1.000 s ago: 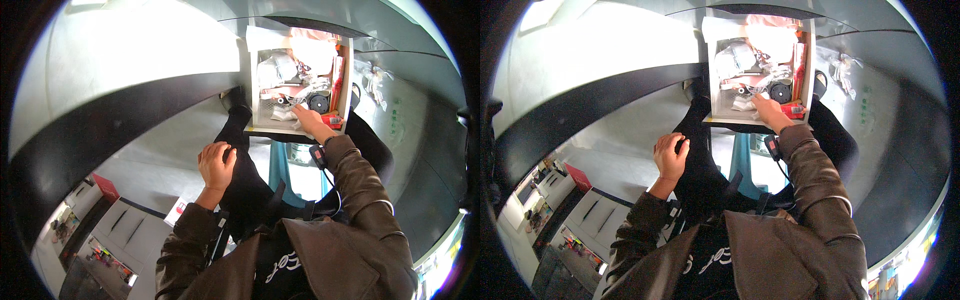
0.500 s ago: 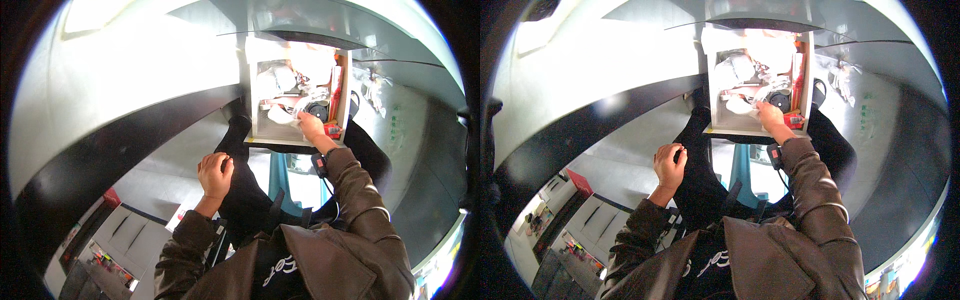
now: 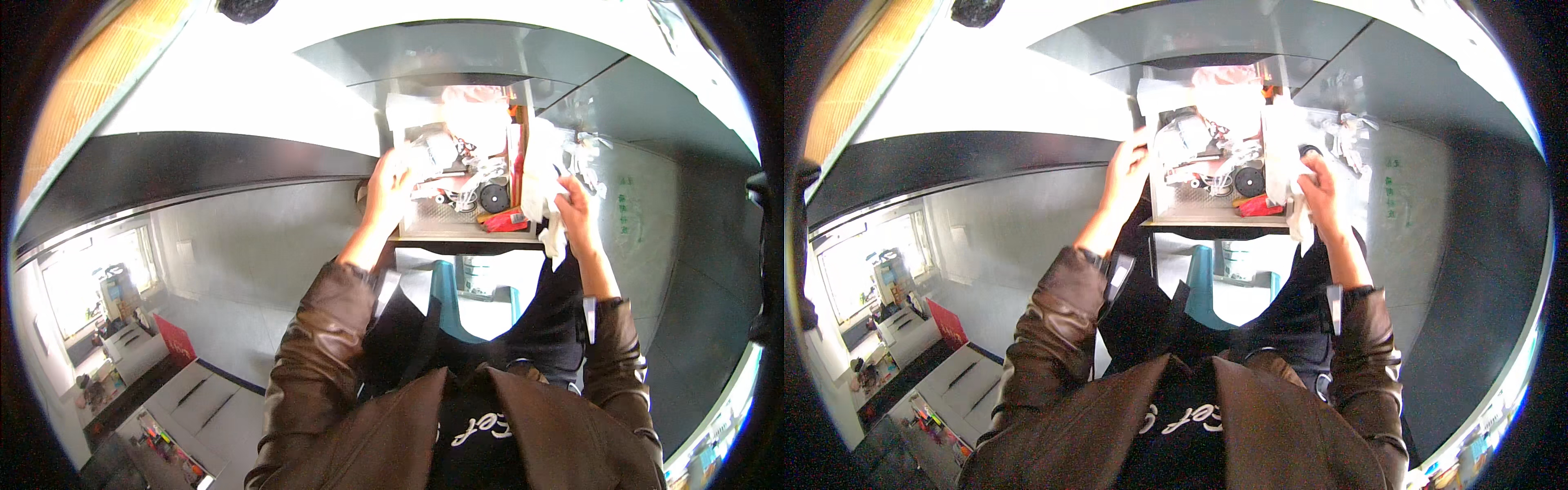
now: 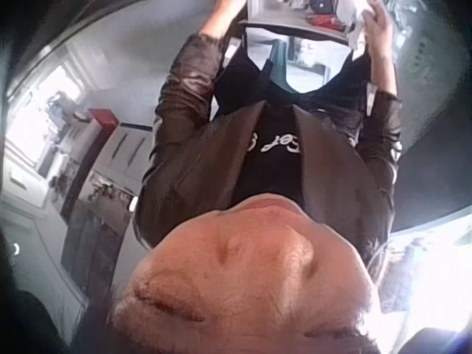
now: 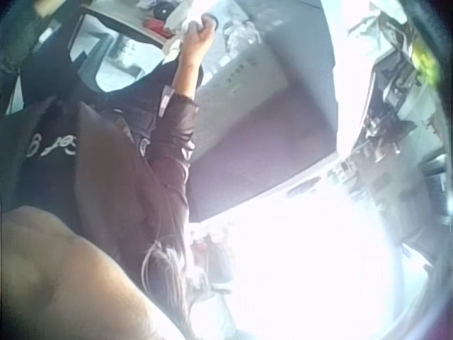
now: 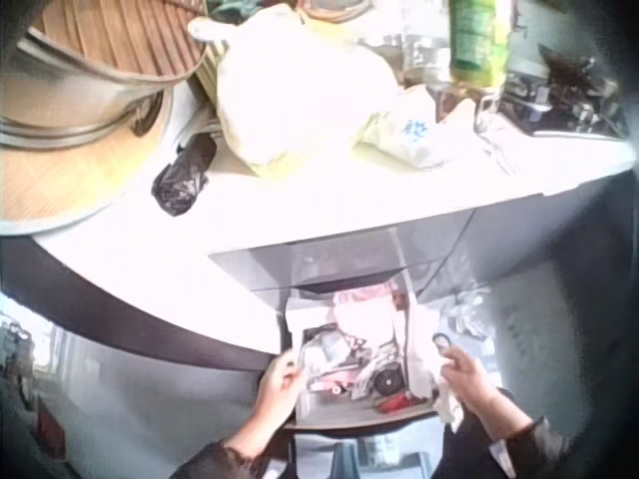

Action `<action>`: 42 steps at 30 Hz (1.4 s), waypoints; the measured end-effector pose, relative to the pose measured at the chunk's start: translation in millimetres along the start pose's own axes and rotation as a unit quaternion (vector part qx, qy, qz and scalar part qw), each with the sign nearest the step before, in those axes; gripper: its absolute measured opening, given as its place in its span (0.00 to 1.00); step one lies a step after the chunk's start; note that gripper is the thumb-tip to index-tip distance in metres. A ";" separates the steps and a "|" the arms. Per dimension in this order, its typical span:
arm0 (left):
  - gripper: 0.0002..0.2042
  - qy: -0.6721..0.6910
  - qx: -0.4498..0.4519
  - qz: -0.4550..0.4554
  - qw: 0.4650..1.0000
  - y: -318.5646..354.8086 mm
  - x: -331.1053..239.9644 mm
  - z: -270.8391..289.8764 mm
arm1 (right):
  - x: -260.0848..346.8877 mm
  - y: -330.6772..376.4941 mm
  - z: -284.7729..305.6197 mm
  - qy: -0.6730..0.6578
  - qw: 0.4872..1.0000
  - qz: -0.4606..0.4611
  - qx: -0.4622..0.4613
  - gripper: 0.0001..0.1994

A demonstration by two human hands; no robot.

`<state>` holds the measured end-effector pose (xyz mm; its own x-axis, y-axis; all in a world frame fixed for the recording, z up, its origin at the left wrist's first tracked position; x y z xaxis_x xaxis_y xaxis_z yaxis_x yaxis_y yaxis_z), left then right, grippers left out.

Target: The person sits on the floor and opens a drawer, then repeatedly picks up plastic bags and small items, inspects them, and places them back into the drawer. The person handles multiple packaged items and adjusts their positions within the drawer.

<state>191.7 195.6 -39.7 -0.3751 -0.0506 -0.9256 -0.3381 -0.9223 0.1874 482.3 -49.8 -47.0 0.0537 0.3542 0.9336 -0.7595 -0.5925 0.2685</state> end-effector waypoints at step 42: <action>0.19 0.292 0.012 0.369 0.882 153.1 76.0 -59.3 | 104.2 7.9 -90.1 0.177 0.970 0.082 0.142 0.10</action>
<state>162.6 27.8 -100.9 0.0065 -0.8288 -0.5594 -0.2092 -0.5482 0.8098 423.5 47.7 31.1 -0.3163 0.4343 0.8434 -0.5265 -0.8199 0.2248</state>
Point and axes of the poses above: each hand's wrist, its own y-axis away from the middle knuckle, its own z-axis out of the back of the hand, x = y × z, the point moved 9 cm from there along -y, towards the middle knuckle, and after that the axes turned 13 degrees about -x, right-handed, at the moved point
